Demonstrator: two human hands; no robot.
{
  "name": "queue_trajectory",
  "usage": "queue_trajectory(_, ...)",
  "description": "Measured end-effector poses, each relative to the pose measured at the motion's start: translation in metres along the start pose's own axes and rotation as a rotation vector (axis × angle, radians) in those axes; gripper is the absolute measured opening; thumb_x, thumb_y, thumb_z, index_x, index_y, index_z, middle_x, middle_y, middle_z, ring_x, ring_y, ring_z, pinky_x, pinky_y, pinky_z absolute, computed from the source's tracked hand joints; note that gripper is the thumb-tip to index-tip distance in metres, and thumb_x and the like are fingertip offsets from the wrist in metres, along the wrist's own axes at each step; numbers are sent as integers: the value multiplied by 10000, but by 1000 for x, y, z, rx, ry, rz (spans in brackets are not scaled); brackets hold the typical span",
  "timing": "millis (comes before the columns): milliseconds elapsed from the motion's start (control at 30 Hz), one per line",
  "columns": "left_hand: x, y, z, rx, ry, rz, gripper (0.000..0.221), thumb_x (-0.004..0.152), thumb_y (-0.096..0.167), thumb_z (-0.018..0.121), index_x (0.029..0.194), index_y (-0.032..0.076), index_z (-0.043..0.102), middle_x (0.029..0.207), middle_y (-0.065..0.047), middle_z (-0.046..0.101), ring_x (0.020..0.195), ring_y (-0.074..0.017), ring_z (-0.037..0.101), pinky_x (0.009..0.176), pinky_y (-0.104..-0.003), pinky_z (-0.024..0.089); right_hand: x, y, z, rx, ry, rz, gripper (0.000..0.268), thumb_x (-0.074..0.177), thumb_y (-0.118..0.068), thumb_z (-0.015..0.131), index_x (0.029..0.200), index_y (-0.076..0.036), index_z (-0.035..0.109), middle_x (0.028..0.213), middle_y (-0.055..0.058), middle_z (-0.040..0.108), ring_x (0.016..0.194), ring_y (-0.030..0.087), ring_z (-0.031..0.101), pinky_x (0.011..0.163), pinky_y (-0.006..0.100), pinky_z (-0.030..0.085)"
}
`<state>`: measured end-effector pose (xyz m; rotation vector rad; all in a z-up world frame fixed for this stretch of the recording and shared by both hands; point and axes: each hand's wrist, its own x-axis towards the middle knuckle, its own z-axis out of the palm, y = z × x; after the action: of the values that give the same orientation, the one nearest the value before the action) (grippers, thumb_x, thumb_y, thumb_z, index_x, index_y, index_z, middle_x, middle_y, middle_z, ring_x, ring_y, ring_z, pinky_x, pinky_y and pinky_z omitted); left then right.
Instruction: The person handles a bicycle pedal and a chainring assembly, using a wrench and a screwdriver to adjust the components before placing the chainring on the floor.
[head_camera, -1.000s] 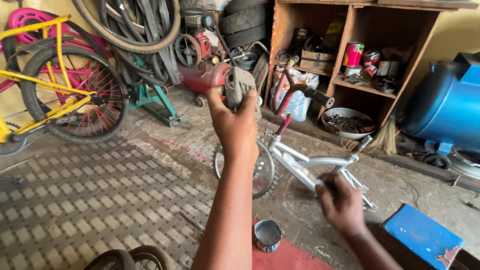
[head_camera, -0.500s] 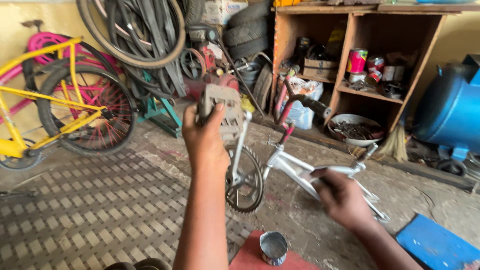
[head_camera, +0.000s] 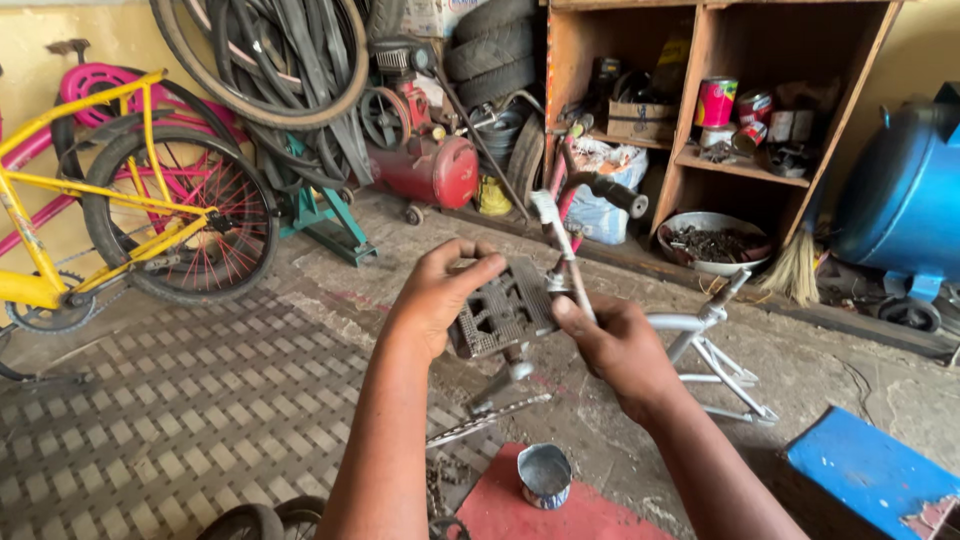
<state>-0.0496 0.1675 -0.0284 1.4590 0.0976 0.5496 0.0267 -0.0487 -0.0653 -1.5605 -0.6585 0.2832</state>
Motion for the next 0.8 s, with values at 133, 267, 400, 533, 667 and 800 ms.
queue_trajectory(133,0,-4,6,86,-62,-77,390,777,238,826,1062,104,597,957,-84,726,812,-164,712,616,-341,588,2,-5,7,51,-83,158,439,863,-378,776,901,57,733,546,-31,420,455,104,311,420,317,222)
queue_trajectory(267,5,-9,15,206,86,-79,498,754,299,861,1118,90,593,972,-93,717,814,-177,710,623,-347,589,6,-1,7,82,-74,211,433,860,-378,767,933,48,735,551,-27,433,451,101,315,418,306,216)
queue_trajectory(400,2,-18,32,-37,153,-82,502,784,343,852,1106,72,579,961,-100,707,789,-181,708,611,-367,594,19,10,-4,174,86,215,410,880,-356,762,944,47,727,604,-9,506,475,92,375,431,282,276)
queue_trajectory(533,-7,-18,41,20,-53,-248,424,825,375,782,1081,58,664,919,-60,747,699,-173,738,564,-325,589,32,14,-18,245,238,220,445,888,-366,767,977,64,694,657,-1,505,503,106,359,444,285,263)
queue_trajectory(667,-5,-22,52,91,63,-122,322,855,272,770,1016,4,691,848,-90,747,635,-176,720,509,-319,589,26,9,-15,208,265,201,491,882,-403,760,1035,60,703,762,33,636,615,101,485,529,236,381)
queue_trajectory(800,3,-21,57,-44,159,6,270,858,209,766,996,-14,701,844,-90,732,600,-172,707,477,-324,570,16,-10,-14,100,280,142,489,940,-487,602,1148,-50,671,881,-3,717,694,114,547,569,262,442)
